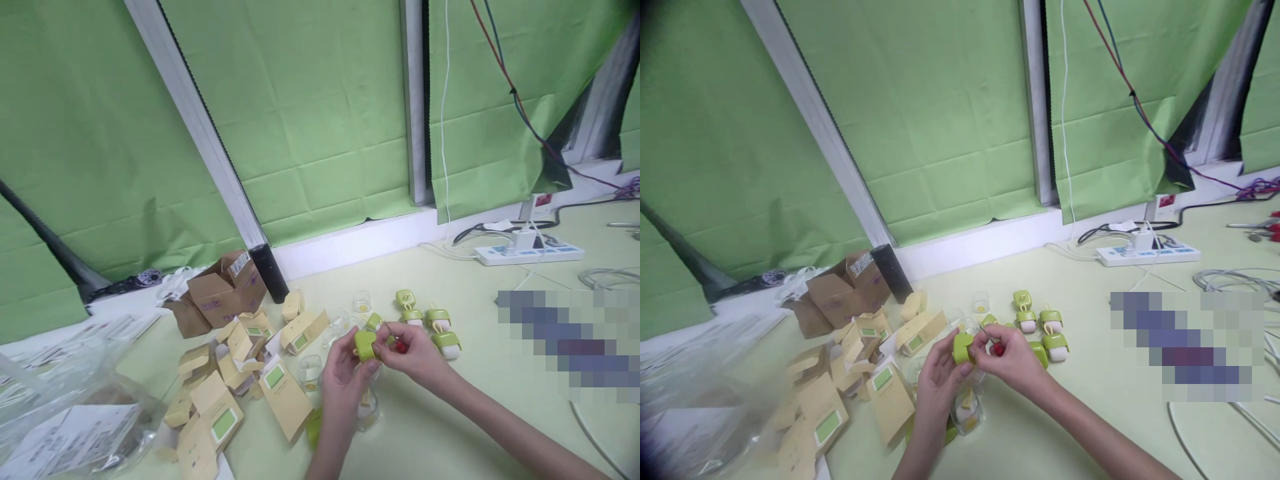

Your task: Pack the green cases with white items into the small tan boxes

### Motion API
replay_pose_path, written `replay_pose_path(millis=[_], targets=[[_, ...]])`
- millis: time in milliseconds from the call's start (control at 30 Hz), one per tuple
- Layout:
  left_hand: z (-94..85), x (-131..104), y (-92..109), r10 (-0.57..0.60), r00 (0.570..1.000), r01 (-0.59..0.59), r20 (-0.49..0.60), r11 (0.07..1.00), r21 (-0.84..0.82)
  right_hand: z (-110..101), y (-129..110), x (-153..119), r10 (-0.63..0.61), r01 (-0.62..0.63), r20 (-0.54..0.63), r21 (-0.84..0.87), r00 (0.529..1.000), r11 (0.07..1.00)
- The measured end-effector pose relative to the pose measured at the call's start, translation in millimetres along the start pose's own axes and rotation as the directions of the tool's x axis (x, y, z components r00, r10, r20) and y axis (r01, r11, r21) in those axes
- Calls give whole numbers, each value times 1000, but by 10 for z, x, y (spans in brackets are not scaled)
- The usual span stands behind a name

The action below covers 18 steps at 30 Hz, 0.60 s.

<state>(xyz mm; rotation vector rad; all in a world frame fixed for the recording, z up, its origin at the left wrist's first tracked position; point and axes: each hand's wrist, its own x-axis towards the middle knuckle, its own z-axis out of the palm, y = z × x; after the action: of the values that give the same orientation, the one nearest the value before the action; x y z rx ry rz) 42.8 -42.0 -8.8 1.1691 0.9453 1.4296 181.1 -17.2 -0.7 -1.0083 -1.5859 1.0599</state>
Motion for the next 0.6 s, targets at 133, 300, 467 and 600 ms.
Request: replay_pose_path(millis=[133, 300, 467, 600], targets=[[-71, 10, 107, 71, 995, -65, -65, 994, 84, -85, 21, 97, -25, 17, -89, -91, 996, 996], [-269, -169, 320, 292, 935, -188, -200, 889, 417, -118, 34, 344, -82, 58, -60, -322, 995, 945], [-530, -530, 362, 381, 921, -237, -84, 717, 656, 130, -25, 364, -128, 164, 108, -474, 986, 865], [-745, -745, 276, 433, 881, -192, -188, 692, 696, 387, -35, 290, -151, 249, 216, -558, 965, 791]])
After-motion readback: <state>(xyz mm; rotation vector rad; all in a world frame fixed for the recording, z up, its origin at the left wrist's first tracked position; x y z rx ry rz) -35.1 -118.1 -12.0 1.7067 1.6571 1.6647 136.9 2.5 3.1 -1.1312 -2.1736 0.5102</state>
